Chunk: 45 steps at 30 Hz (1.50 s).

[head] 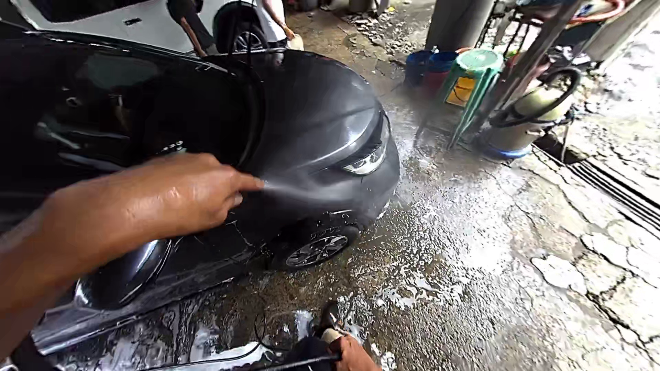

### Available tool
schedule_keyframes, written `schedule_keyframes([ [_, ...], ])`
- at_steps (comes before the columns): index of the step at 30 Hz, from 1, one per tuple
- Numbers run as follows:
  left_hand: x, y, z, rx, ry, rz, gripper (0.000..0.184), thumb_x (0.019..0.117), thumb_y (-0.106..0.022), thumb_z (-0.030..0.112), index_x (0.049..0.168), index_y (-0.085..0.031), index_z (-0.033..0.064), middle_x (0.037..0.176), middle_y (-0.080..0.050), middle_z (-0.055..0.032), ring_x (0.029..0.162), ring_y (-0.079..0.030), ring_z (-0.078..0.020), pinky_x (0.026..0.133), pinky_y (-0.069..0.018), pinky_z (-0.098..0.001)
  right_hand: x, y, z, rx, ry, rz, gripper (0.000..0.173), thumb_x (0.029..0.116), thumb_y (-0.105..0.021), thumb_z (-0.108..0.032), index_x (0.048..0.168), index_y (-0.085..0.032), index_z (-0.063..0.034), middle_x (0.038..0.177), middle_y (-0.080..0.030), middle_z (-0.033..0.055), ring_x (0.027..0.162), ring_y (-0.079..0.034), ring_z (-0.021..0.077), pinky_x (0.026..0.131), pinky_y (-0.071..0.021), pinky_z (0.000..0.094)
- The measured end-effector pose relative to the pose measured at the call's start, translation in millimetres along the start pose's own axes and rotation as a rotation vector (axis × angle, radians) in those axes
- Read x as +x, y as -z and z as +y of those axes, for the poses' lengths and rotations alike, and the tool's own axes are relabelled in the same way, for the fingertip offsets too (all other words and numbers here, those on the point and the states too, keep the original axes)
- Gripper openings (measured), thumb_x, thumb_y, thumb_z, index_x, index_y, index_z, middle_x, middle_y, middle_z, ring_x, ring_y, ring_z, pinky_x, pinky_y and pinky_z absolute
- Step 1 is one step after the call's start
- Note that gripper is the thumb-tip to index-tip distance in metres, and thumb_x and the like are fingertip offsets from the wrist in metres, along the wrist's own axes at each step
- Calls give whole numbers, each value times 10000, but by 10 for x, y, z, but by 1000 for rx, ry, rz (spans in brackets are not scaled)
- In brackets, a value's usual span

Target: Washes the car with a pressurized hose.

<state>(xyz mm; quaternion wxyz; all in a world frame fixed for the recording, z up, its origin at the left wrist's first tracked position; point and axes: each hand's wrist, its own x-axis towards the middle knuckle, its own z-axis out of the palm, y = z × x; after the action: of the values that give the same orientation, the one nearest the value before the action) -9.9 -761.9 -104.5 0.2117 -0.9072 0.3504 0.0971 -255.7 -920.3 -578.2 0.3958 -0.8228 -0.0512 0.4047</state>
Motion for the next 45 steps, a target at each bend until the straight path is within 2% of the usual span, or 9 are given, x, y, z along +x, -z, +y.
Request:
schedule_keyframes([
  [5, -1088, -744, 58, -190, 165, 236, 425, 1039, -524, 280, 1452, -585, 362, 843, -738, -30, 688, -694, -262, 612, -561, -555, -471, -147, 414, -31, 28, 2, 311, 888, -694, -295, 1040, -752, -30, 1065, -725, 252, 1076, -671, 442, 938, -486, 673],
  [8, -1813, -1232, 192, -311, 366, 157, 437, 1029, -541, 239, 1442, -597, 369, 856, -748, -53, 724, -703, -289, 664, -553, -587, -651, -179, 578, -167, 35, -70, 329, 911, -674, -309, 1052, -739, -19, 1098, -715, 257, 1106, -661, 442, 958, -487, 662],
  [12, -2828, -1794, 293, -542, 640, 112, 425, 1047, -522, 145, 1448, -603, 259, 1215, -722, -172, 1077, -688, -426, 919, -468, -726, -930, -84, 604, -264, 77, -66, 307, 912, -672, -293, 1057, -739, -31, 1072, -721, 239, 1079, -671, 424, 951, -491, 643],
  [14, -3193, -1937, 502, -651, 799, 34, 426, 1059, -525, 111, 1466, -585, 219, 1258, -689, -223, 1130, -654, -450, 962, -436, -716, -1055, -91, 667, -304, 87, -40, 329, 899, -681, -320, 1094, -744, -62, 1091, -728, 212, 1098, -670, 398, 987, -483, 619],
  [18, -3511, -2049, 990, -701, 924, 41, 448, 1052, -549, 130, 1472, -577, 284, 1095, -727, -213, 905, -689, -402, 800, -488, -683, -1217, -84, 929, -326, 111, -37, 304, 897, -667, -293, 1067, -733, -51, 1057, -724, 208, 1063, -678, 388, 952, -500, 613],
  [24, -2629, -1504, 1848, -602, 674, 117, 473, 1026, -598, 190, 1465, -573, 364, 989, -762, -116, 837, -716, -352, 754, -532, -651, -1278, 164, 1368, -346, 147, -71, 266, 908, -640, -256, 979, -724, -14, 975, -724, 219, 989, -688, 398, 895, -505, 610],
  [32, -1237, -589, 2381, -342, 442, 63, 418, 1052, -552, 277, 1451, -576, 398, 943, -753, -86, 794, -716, -336, 687, -560, -613, -1516, 182, 2069, -159, 333, -217, 239, 937, -634, -190, 1014, -720, 20, 966, -716, 234, 963, -685, 389, 907, -501, 590],
  [38, -122, 611, 2860, -175, 413, -33, 430, 1065, -530, 269, 1478, -546, 388, 954, -730, -181, 863, -697, -437, 712, -531, -665, -1834, 107, 2378, 93, 396, -165, 248, 952, -629, -180, 963, -714, 53, 935, -704, 245, 938, -678, 384, 895, -506, 568],
  [45, 793, 1323, 3203, -60, 320, -23, 394, 1053, -541, 211, 1431, -601, 305, 992, -708, -219, 932, -672, -478, 749, -511, -683, -1899, 101, 2477, 126, 345, -195, 308, 988, -593, -226, 950, -705, 57, 906, -691, 245, 904, -666, 378, 868, -496, 566],
])
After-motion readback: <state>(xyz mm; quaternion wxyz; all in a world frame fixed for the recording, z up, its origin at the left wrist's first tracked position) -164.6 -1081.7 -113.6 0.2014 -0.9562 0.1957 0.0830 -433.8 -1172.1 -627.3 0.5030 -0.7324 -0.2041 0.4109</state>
